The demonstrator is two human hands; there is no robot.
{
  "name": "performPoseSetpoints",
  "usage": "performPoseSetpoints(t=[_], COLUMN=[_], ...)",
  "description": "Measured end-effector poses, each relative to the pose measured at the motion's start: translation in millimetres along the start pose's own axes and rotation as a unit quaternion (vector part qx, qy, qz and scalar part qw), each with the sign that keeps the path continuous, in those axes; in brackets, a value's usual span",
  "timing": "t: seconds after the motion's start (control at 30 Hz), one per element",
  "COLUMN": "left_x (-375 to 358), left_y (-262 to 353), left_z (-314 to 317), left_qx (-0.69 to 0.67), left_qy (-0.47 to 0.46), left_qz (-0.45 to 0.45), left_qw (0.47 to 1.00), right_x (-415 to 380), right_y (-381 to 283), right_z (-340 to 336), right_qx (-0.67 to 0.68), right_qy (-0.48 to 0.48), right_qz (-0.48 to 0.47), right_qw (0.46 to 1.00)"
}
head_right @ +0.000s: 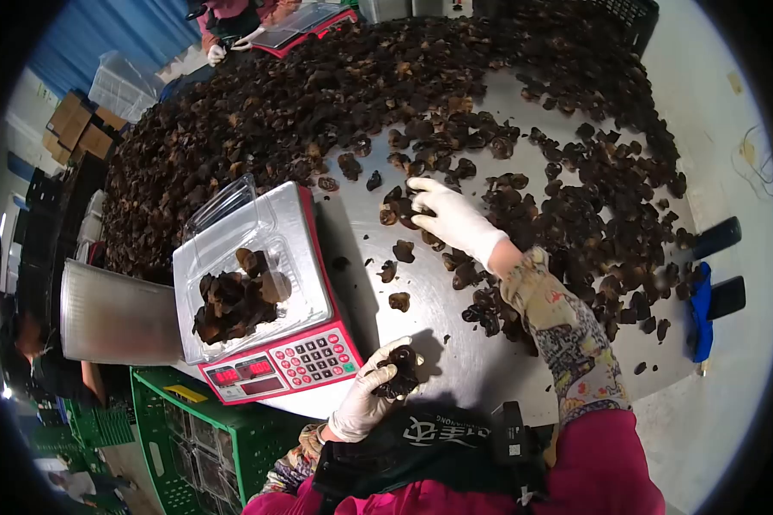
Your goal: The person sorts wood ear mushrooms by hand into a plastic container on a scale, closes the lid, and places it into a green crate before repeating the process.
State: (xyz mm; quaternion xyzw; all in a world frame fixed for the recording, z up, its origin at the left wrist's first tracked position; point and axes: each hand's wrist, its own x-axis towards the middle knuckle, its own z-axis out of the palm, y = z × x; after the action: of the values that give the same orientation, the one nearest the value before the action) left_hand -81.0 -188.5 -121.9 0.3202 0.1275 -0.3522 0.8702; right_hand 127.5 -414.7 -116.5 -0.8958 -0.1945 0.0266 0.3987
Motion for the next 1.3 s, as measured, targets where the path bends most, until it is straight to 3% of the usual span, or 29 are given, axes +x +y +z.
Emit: performPoseSetpoints(t=[0.1, 0.17, 0.2, 0.23, 0.3, 0.37, 0.43, 0.53, 0.57, 0.6, 0.63, 0.67, 0.7, 0.73, 0.77, 0.83, 0.9, 0.93, 0.97, 1.03, 1.1, 1.17, 1.23, 1.3], left_x=[4, 2, 2, 1, -3, -7, -13, -41, -47, -55, -67, -71, -74, -77, -79, -88, -78, -78, -83, -92, -98, -102, -107, -112], left_y=[0, 6, 5, 5, 7, 7, 12, 51, 63, 76, 94, 111, 134, 148, 164, 197, 199, 201, 204, 217, 225, 231, 236, 239], left_z=[6, 15, 15, 13, 10, 7, 7, 36, 39, 36, 40, 44, 39, 34, 23, 15, -15, -15, -15, -12, -11, -19, -24, -32], left_qx=[0.018, 0.029, 0.025, 0.020, 0.012, -0.003, -0.009, 0.034, 0.132, 0.270, 0.394, 0.335, 0.428, 0.465, 0.546, 0.729, 0.873, 0.871, 0.893, 0.850, 0.784, 0.671, 0.611, 0.596], left_qy=[-0.017, -0.014, -0.025, -0.036, -0.035, -0.025, -0.011, 0.015, 0.007, 0.050, 0.155, 0.150, 0.170, 0.238, 0.285, 0.221, 0.208, 0.197, 0.194, 0.169, 0.165, 0.142, 0.140, 0.125], left_qz=[-0.018, -0.029, -0.027, -0.025, -0.020, 0.004, 0.025, 0.055, 0.178, 0.287, 0.356, 0.441, 0.521, 0.557, 0.574, 0.445, 0.287, 0.277, 0.269, 0.343, 0.390, 0.430, 0.431, 0.441], left_qw=[1.000, 0.999, 0.999, 0.999, 0.999, 1.000, 1.000, 0.998, 0.975, 0.918, 0.833, 0.819, 0.718, 0.646, 0.540, 0.471, 0.335, 0.354, 0.305, 0.363, 0.453, 0.587, 0.649, 0.660], right_x=[21, 40, 44, 45, 44, 35, 17, 4, 1, 0, -1, -4, 0, 5, 10, 15, 15, 14, 14, 10, 5, -2, -12, -20], right_y=[-1, -10, -14, -16, -15, -13, -28, -81, -96, -113, -133, -161, -172, -182, -191, -201, -193, -198, -204, -202, -203, -194, -189, -183], right_z=[9, 9, 9, 12, -1, -7, -14, -14, -9, -4, 2, 7, 26, 38, 49, 70, 95, 88, 83, 73, 56, 49, 43, 41], right_qx=[0.032, -0.021, 0.019, 0.051, 0.254, 0.435, 0.533, 0.501, 0.478, 0.437, 0.392, 0.396, 0.380, 0.318, 0.206, -0.022, -0.121, -0.049, -0.011, 0.125, 0.145, 0.170, 0.172, 0.194], right_qy=[-0.013, -0.052, -0.019, 0.088, 0.075, 0.068, 0.056, 0.028, 0.020, -0.001, -0.020, -0.017, 0.005, 0.020, 0.060, 0.042, -0.039, -0.032, -0.019, -0.042, -0.030, -0.044, -0.051, -0.045], right_qz=[-0.024, 0.044, 0.075, 0.053, 0.147, 0.165, 0.116, 0.080, 0.050, 0.021, -0.008, -0.050, -0.106, -0.141, -0.227, -0.312, -0.308, -0.317, -0.304, -0.232, -0.202, -0.139, -0.097, -0.095], right_qw=[0.999, 0.997, 0.997, 0.993, 0.953, 0.883, 0.836, 0.862, 0.877, 0.899, 0.920, 0.917, 0.919, 0.937, 0.950, 0.949, 0.943, 0.946, 0.952, 0.964, 0.968, 0.975, 0.979, 0.975])
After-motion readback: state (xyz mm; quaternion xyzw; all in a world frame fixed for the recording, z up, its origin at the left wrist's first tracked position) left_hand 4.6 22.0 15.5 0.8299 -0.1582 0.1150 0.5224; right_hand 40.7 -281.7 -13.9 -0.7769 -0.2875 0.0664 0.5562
